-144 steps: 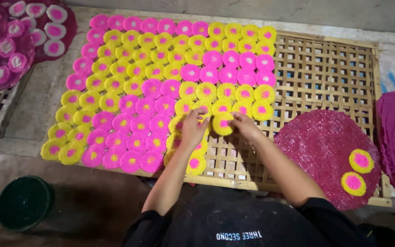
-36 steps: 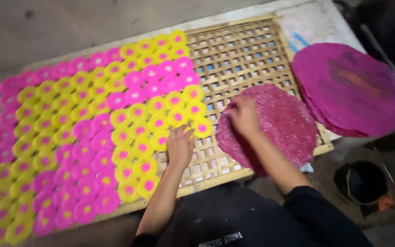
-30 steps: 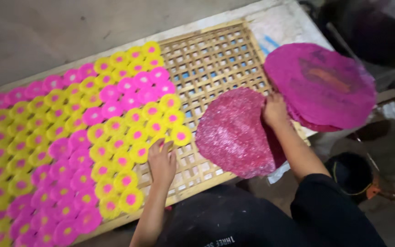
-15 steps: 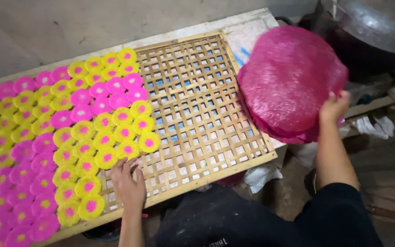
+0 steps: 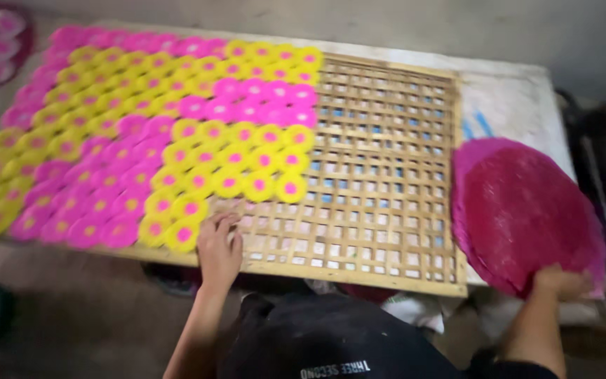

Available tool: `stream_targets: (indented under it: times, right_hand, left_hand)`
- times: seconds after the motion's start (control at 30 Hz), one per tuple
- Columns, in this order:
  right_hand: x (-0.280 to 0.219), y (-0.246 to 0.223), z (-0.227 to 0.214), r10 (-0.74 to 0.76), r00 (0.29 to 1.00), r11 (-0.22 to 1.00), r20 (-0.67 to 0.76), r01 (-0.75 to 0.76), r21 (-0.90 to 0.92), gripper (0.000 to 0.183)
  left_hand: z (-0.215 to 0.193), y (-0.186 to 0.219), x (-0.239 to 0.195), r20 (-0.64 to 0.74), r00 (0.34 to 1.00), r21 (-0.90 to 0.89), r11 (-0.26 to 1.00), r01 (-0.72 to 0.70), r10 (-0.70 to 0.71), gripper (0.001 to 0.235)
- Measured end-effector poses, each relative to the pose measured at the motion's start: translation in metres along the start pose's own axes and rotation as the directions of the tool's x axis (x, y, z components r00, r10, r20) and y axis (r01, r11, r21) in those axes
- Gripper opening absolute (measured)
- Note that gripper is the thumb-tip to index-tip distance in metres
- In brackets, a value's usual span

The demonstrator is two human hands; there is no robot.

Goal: The person arranges pink and yellow circular decorative items onto a wooden lattice tray. They pick up the circles from a nearby pile and place them in neat rows on the tray, occasionally adjusting their positions.

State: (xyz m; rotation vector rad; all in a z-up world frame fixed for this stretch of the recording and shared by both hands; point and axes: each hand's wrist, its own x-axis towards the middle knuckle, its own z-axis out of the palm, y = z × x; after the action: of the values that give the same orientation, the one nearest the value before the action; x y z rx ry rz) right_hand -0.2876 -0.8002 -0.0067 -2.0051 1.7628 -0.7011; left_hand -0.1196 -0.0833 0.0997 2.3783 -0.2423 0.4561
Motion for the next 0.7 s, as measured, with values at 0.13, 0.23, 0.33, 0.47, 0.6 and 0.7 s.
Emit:
stream_targets:
  times: [0.13, 0.23, 0.33, 0.47, 0.6, 0.7]
  right_hand:
    - [-0.037, -0.042, -0.01, -0.205, 0.979, 0.979, -0.011, 0.205, 0.014, 0.06]
    - [-0.096, -0.102, -0.001, -0.349, 0.931, 0.935, -0.103, 0.353, 0.021, 0.056]
    - [-0.18, -0.183, 0.024, -0.558, 0.824, 0.821, -0.098, 0.565, 0.075, 0.052]
    - [-0.415, -0.278, 0.098, -0.821, 0.561, 0.552, 0.108, 0.728, 0.407, 0.05]
    - [-0.652, -0.348, 0.106, -0.955, 0.292, 0.214, 0.053, 0.553, 0.805, 0.048]
    - [-0.791, -0.399, 0.091, -0.99, 0.107, -0.014, -0.091, 0.569, 0.822, 0.05]
  left_hand:
    - [-0.026, -0.03, -0.011, -0.074, 0.996, 0.04, 0.998, 0.052, -0.049, 0.032]
    - [-0.055, -0.062, -0.019, -0.167, 0.983, 0.058, 0.994, 0.088, -0.077, 0.031]
    - [-0.088, -0.105, -0.035, -0.189, 0.96, 0.033, 0.975, 0.219, -0.209, 0.028]
    - [-0.154, -0.189, -0.057, -0.257, 0.926, 0.067, 0.951, 0.301, -0.275, 0.027]
    - [-0.246, -0.268, -0.07, -0.357, 0.893, 0.051, 0.949, 0.312, -0.275, 0.024]
    - [-0.324, -0.319, -0.071, -0.381, 0.877, 0.066, 0.938, 0.341, -0.293, 0.024]
